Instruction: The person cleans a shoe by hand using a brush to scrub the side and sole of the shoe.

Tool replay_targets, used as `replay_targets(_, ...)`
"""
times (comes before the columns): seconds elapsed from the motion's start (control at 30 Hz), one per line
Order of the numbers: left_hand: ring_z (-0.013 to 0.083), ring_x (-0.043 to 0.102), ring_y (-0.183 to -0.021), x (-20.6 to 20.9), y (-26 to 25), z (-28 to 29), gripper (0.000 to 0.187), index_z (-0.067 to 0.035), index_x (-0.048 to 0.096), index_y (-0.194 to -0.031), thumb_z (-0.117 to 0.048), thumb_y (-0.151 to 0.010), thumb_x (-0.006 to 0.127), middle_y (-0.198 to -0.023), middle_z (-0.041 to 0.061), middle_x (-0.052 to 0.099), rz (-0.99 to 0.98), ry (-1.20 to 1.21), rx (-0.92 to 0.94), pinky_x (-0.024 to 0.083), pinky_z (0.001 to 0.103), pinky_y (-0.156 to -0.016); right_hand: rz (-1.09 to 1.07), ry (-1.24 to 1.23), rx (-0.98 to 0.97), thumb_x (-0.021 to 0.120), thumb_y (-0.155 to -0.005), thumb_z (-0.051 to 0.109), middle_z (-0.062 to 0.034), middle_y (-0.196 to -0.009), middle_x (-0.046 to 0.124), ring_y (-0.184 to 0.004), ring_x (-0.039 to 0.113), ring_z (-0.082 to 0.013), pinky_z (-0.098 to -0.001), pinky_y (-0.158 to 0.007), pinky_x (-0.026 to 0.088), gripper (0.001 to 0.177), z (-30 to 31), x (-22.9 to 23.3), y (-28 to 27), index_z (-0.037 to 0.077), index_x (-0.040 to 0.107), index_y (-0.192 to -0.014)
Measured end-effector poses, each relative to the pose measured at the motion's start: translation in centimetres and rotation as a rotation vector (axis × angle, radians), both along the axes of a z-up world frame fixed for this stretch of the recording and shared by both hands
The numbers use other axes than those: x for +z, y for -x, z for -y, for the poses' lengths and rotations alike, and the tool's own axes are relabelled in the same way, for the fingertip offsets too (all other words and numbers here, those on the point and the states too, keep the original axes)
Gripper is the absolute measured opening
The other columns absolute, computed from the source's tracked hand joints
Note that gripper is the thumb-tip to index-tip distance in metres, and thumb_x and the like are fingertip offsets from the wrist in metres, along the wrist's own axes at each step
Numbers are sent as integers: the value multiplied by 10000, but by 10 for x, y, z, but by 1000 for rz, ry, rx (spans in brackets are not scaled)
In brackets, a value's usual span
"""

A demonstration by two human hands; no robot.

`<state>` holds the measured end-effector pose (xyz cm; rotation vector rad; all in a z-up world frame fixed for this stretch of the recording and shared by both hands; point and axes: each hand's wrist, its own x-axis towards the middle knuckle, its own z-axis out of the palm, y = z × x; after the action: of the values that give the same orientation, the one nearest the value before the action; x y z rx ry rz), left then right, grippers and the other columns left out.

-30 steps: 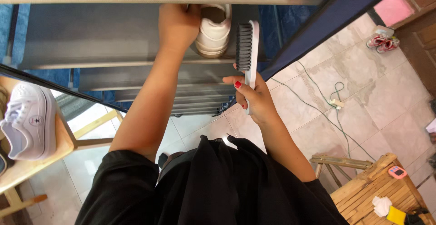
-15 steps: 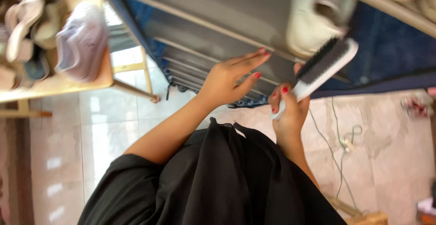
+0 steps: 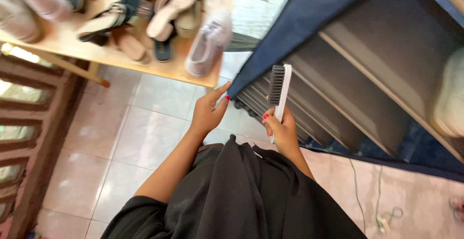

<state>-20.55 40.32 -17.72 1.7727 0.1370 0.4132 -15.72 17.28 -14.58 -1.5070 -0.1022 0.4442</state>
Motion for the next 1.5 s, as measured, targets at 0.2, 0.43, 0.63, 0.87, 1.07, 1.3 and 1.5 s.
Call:
replay_targets(0.2,235,668,-1259,-30,57,-94,417,-64,652,-1363,-63,-947,622,-1324,157,703,-95,11,197,494,325,-1062,-40,-39,221,571,-951,-38,-98,-865,619,-568,487,-109,-268,-518,393,250,-98,-35,11,-157,510,-1162)
replay_targets(0.43,240,654,-1278,-35,117,-152,419,-75,652,-1358,-106,-941,624,-1334,140,697,-228,73,450,470,335,-1082,-61,-148,312,522,-896,-29,-76,-832,596,-546,478,-83,-236,-500,385,445,-177,-21,21,-17,511,-1340)
replay_targets(0.63,234,652,-1254,-28,153,-183,446,-112,648,-1378,-162,-935,642,-1337,136,691,-294,98,568,481,331,-1060,-82,-136,366,541,-909,-17,-77,-811,582,-550,495,-94,-235,-507,400,434,-243,-42,0,-18,522,-1343)
replay_targets(0.87,235,648,-1251,-48,175,-245,479,-128,623,-1399,-204,-928,658,-1367,123,672,-411,74,846,462,328,-1057,-146,-130,675,562,-894,2,-80,-808,602,-525,486,-92,-241,-489,392,408,-351,-62,-35,-17,543,-1301)
replay_targets(1.07,234,645,-1262,-69,144,-291,542,-90,576,-1431,-231,-916,671,-1415,105,640,-381,215,885,466,323,-1054,-130,-106,812,572,-883,1,-81,-826,617,-554,497,-91,-237,-524,403,407,-426,-73,-75,-16,558,-1289)
replay_targets(1.3,239,596,-1321,-90,108,-324,577,-85,526,-1468,-243,-926,645,-1463,132,595,-376,372,841,456,321,-1072,-139,8,873,551,-877,23,-63,-806,636,-547,503,-89,-236,-511,407,399,-478,-76,-116,-7,572,-1275)
replay_targets(1.5,218,585,-1330,-127,107,-364,588,-67,521,-1476,-238,-930,654,-1428,182,609,-415,465,875,439,315,-1082,-119,45,919,585,-849,9,-84,-799,629,-547,534,-119,-260,-529,436,407,-515,-70,-120,-15,589,-1256)
